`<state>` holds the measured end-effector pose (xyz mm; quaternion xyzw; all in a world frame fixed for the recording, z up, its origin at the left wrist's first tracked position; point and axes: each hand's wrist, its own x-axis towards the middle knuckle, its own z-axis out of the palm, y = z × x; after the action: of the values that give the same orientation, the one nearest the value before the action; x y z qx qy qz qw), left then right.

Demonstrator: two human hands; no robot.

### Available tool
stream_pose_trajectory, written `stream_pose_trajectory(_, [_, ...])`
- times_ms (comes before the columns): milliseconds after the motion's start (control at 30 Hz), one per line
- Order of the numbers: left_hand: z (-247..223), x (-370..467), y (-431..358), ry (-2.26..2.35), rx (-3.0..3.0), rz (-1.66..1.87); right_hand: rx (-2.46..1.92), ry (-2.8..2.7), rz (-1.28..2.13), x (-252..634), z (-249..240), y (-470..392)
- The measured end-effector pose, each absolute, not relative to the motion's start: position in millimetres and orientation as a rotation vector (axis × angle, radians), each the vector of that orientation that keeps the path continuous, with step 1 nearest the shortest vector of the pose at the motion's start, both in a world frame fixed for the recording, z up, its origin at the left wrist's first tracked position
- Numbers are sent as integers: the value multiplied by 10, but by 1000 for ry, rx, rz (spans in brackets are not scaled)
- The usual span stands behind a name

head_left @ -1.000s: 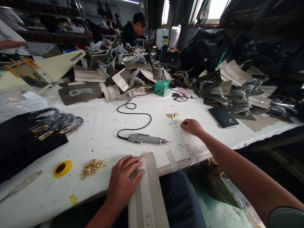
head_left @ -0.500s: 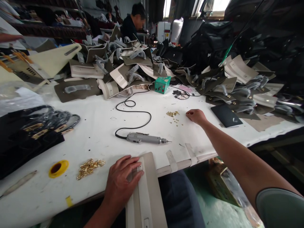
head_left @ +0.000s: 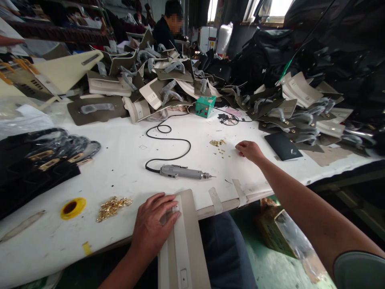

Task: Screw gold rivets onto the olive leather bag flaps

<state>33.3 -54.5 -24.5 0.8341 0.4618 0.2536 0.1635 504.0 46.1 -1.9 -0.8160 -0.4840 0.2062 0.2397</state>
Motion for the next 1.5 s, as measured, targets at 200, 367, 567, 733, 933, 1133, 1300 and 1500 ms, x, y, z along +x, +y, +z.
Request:
stream_pose_trajectory(200, [-235,361,-524,1295,2377,747,-2187,-1436,734,4858,14,311])
stream_pose_trajectory(367, [-224,356,-536,1311,2372,736,-2220,-1503,743,4731,12,310])
stream_pose_trajectory(567, [-204,346,-554,1323,2360,709,-2299,-1549,678,4670,26,379])
stream_pose_trajectory(733, [-198,351,-560,1323,2359,720,-2355,-1507,641,4624,45,404])
stream_pose_trajectory(933, [-187,362,-557,1330,2356,726,-2307,-1409,633,4615,21,308])
stream_pose_trajectory(1133, [-196,361,-561,1330,2357,733,-2206,-1347,694,4675,-62,251])
stream_pose_trajectory(1300, [-215,359,-558,1322,2359,725,-2141,-1330,756,4742,-127,266])
stream_pose_trajectory(1500, [-212,361,-563,1330,2355,704,-2120,-1304,776,4742,-152,262])
